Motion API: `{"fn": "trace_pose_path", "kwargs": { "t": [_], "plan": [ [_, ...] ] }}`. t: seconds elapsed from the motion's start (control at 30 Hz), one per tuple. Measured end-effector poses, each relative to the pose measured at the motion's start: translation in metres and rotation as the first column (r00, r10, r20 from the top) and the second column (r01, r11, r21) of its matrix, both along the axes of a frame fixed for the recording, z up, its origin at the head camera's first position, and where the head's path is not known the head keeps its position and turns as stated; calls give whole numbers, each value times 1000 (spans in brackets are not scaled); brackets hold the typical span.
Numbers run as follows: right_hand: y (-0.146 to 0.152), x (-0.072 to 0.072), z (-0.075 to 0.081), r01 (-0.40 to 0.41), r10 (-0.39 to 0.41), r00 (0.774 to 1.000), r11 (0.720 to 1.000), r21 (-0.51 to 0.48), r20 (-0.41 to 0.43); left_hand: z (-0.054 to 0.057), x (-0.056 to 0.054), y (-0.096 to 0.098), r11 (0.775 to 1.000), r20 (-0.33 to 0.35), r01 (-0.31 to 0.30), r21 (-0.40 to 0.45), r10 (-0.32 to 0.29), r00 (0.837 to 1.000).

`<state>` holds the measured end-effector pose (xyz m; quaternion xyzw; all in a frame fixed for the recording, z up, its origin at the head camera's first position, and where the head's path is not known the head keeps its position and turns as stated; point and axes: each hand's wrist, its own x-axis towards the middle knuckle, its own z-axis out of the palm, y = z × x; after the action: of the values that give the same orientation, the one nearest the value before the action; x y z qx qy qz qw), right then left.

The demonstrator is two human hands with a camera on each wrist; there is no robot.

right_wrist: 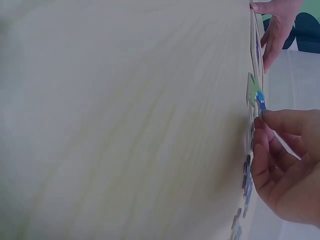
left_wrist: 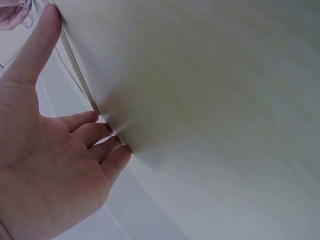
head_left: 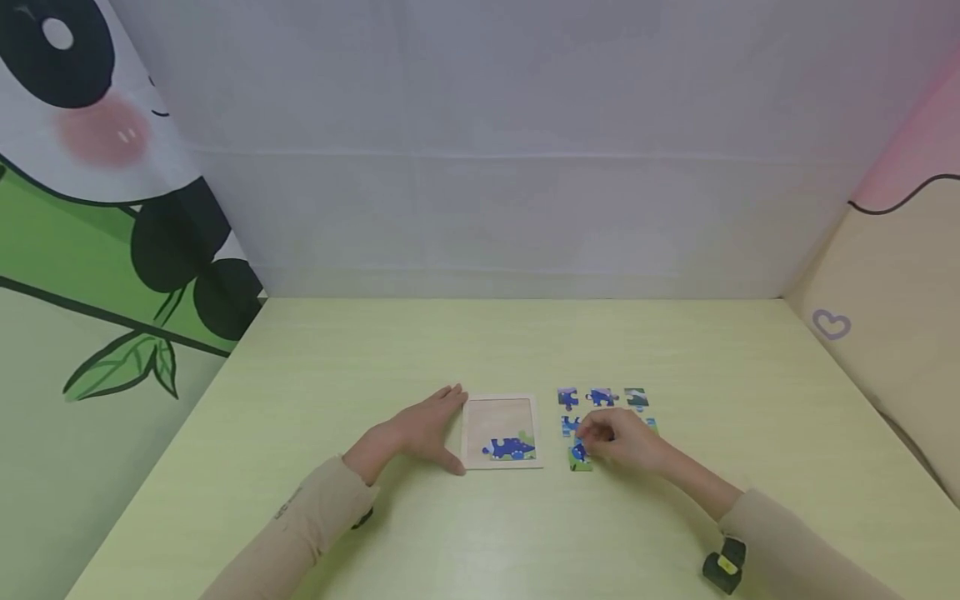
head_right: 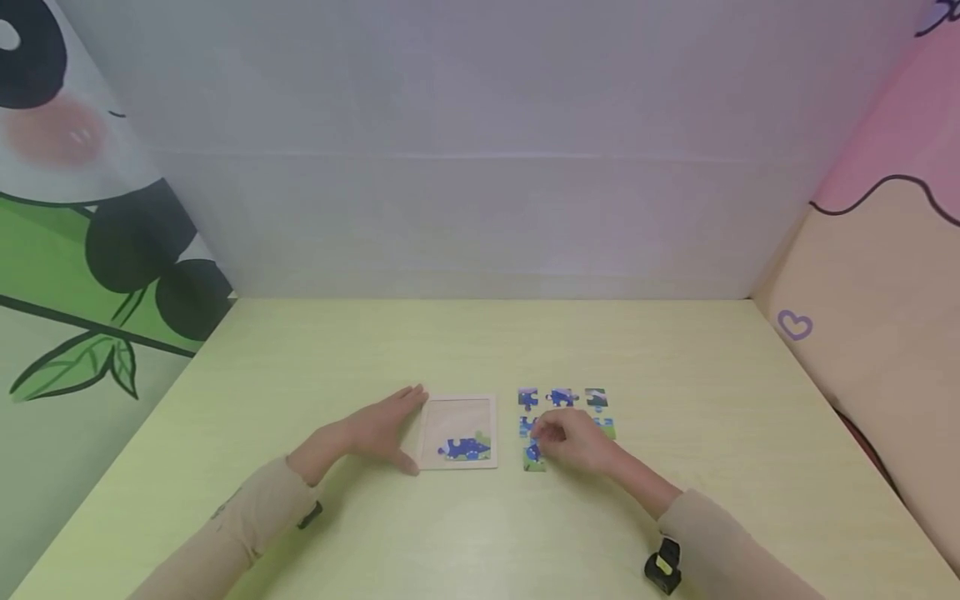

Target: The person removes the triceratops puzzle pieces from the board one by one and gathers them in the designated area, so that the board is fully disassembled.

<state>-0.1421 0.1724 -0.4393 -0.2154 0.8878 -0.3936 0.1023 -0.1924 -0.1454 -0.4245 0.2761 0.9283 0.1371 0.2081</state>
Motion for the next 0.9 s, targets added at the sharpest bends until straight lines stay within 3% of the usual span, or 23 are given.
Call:
{"fn": "trace_pose_path", "kwargs": {
  "t": [0.37,0.9],
  "plan": [
    [-3,1,-5,50,-48,998,997,59,-34,-1,0,0,1000,0,-3,2,3,1000],
    [-6,-5,-3,22,-19,999,998,52,-40,-4,-1,-1,1000,0,-11,0,11,1000]
  ]
}}
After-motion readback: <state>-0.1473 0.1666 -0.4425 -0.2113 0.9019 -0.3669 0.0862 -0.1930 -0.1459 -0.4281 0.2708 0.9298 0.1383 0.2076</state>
